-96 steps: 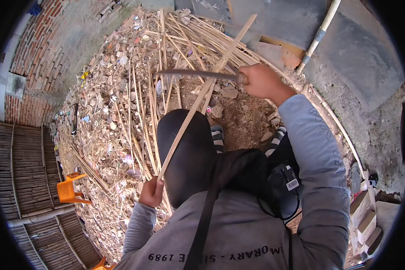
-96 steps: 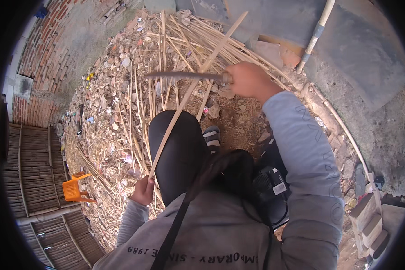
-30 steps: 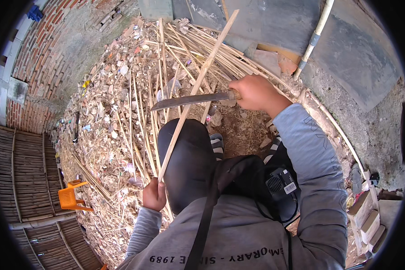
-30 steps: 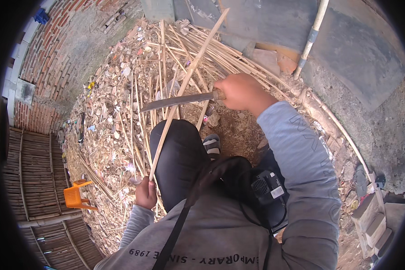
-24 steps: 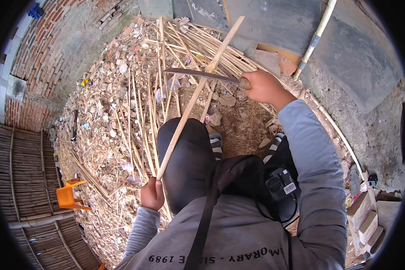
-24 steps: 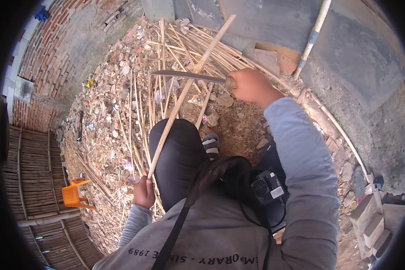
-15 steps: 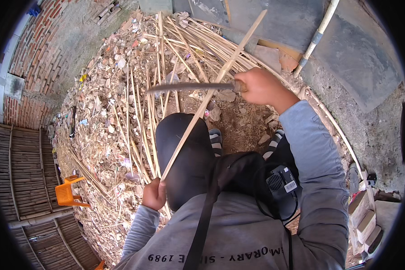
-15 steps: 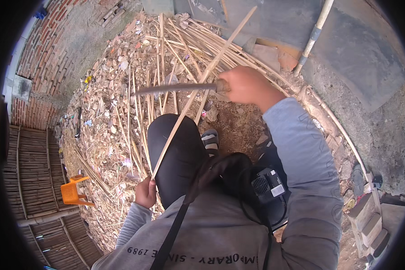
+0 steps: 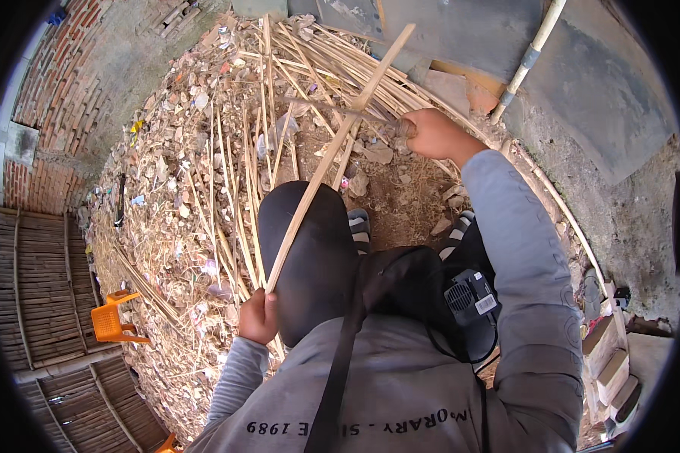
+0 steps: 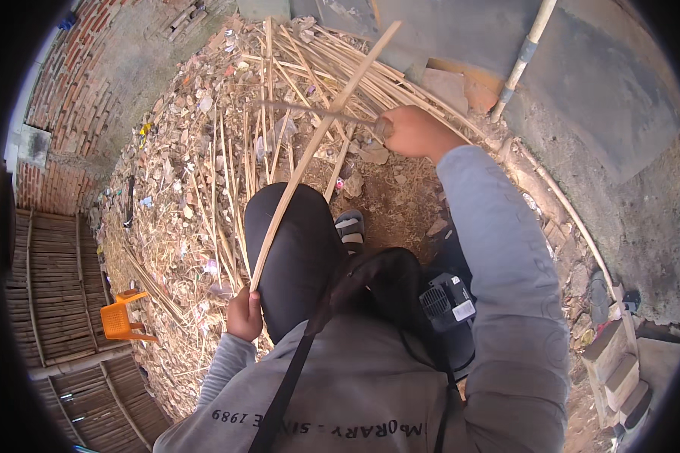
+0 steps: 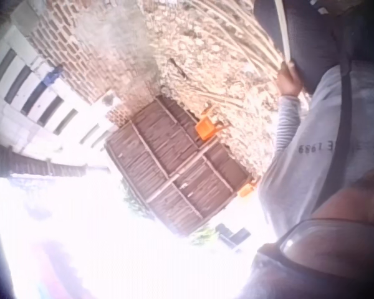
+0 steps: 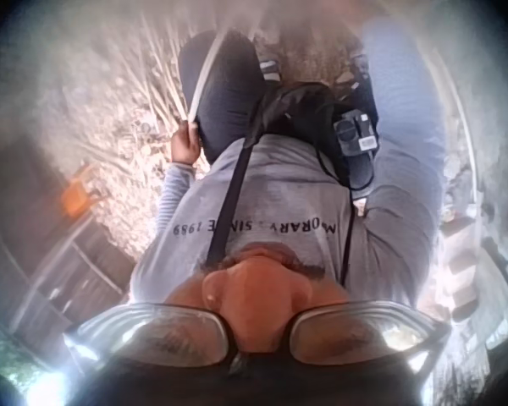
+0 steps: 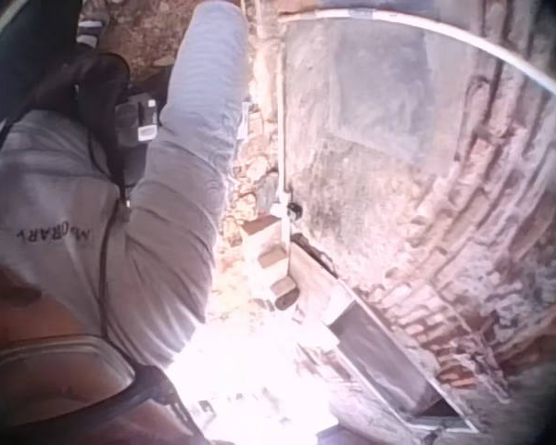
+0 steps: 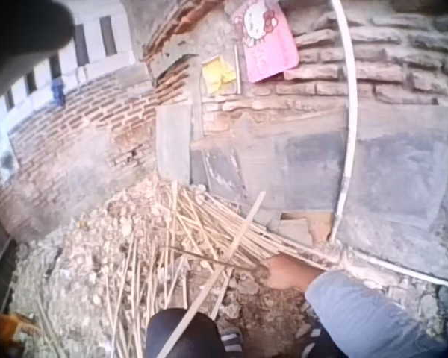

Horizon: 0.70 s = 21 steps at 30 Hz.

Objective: The person strips a long piece of bamboo using a machete. They hold the wood strip with their left hand and use the blade in their right hand to shave or strip the surface in a downward motion, repeating the action along the length of the wood.

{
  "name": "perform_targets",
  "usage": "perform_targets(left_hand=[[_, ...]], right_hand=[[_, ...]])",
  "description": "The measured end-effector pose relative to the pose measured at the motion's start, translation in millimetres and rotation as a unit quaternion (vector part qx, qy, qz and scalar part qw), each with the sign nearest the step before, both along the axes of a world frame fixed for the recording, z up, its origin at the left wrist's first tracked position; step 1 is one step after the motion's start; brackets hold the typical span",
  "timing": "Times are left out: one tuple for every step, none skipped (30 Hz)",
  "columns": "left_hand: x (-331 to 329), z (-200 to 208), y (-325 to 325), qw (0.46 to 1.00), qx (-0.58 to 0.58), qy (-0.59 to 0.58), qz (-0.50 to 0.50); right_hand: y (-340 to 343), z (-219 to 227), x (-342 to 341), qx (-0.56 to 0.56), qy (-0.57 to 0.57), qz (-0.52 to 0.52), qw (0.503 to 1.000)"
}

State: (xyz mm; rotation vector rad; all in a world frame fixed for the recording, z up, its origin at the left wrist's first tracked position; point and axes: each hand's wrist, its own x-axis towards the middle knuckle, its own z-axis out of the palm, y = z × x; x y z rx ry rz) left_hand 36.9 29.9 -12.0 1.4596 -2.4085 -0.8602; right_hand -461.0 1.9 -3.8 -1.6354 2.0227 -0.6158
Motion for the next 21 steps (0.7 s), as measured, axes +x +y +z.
perform_targets(left_hand=[[-4, 3, -3, 1.000, -0.009, 0.003, -0.015], [-3, 5, -8, 0.999, -0.025, 0.009, -0.026], [6, 11, -4, 1.000, 0.014, 0.000, -0.014], [7, 12, -7, 1.000, 0.011, 0.000, -0.012], [5, 13, -11, 1.000, 0.006, 0.002, -0.029], [8, 15, -11, 0.999, 0.004, -0.002, -0.045], [8, 12, -9, 0.999, 0.021, 0.023, -0.038], [7, 11, -6, 0.999, 0.022, 0.020, -0.038], [5, 13, -4, 0.999, 0.015, 0.012, -0.039], [3, 11, -4, 0.999, 0.009, 0.005, -0.038], [5, 7, -5, 0.999, 0.013, 0.008, -0.033], [8, 5, -7, 1.000, 0.011, 0.009, -0.027], [10, 5, -9, 0.999, 0.020, 0.013, -0.031], [11, 4, -11, 0.999, 0.030, 0.016, -0.034], [9, 0, -13, 0.999, 0.024, 0.022, -0.021], [7, 1, -20, 0.999, 0.012, 0.033, -0.026], [14, 3, -24, 0.999, -0.025, 0.004, -0.042], [20, 7, -26, 0.996, -0.053, -0.034, -0.059], [10, 26, -24, 0.994, -0.064, -0.066, -0.065], [10, 28, -24, 0.993, -0.062, -0.072, -0.065], [12, 28, -22, 0.993, -0.068, -0.076, -0.057]], right_hand=[[1, -16, -15, 0.043, -0.040, -0.058, 0.997], [2, -15, -24, 0.029, -0.028, -0.063, 0.997], [8, -16, -14, -0.009, 0.021, -0.049, 0.999], [10, -14, -8, -0.047, 0.070, -0.036, 0.996], [7, -5, -14, -0.050, 0.070, -0.032, 0.996], [6, 6, -5, -0.049, 0.063, -0.030, 0.996], [6, 16, 3, -0.055, 0.055, -0.019, 0.997], [6, 24, 12, -0.062, 0.047, -0.009, 0.997], [7, 33, 21, -0.053, 0.105, 0.038, 0.992], [9, 37, 28, -0.053, 0.106, 0.040, 0.992], [10, 39, 36, -0.046, 0.152, 0.076, 0.984], [8, 42, 41, -0.043, 0.198, 0.114, 0.973], [12, 33, 28, -0.022, 0.125, 0.100, 0.987], [4, 11, 3, 0.023, -0.010, 0.019, 1.000], [7, -14, -14, -0.002, -0.012, -0.076, 0.997], [7, -21, -38, -0.046, -0.002, -0.172, 0.984], [9, -21, -59, -0.061, 0.003, -0.172, 0.983], [17, -29, -75, -0.061, 0.040, -0.176, 0.982], [21, -33, -74, -0.052, 0.074, -0.175, 0.980], [21, -36, -74, -0.050, 0.069, -0.174, 0.981], [18, -21, -69, -0.065, 0.068, -0.153, 0.984]])
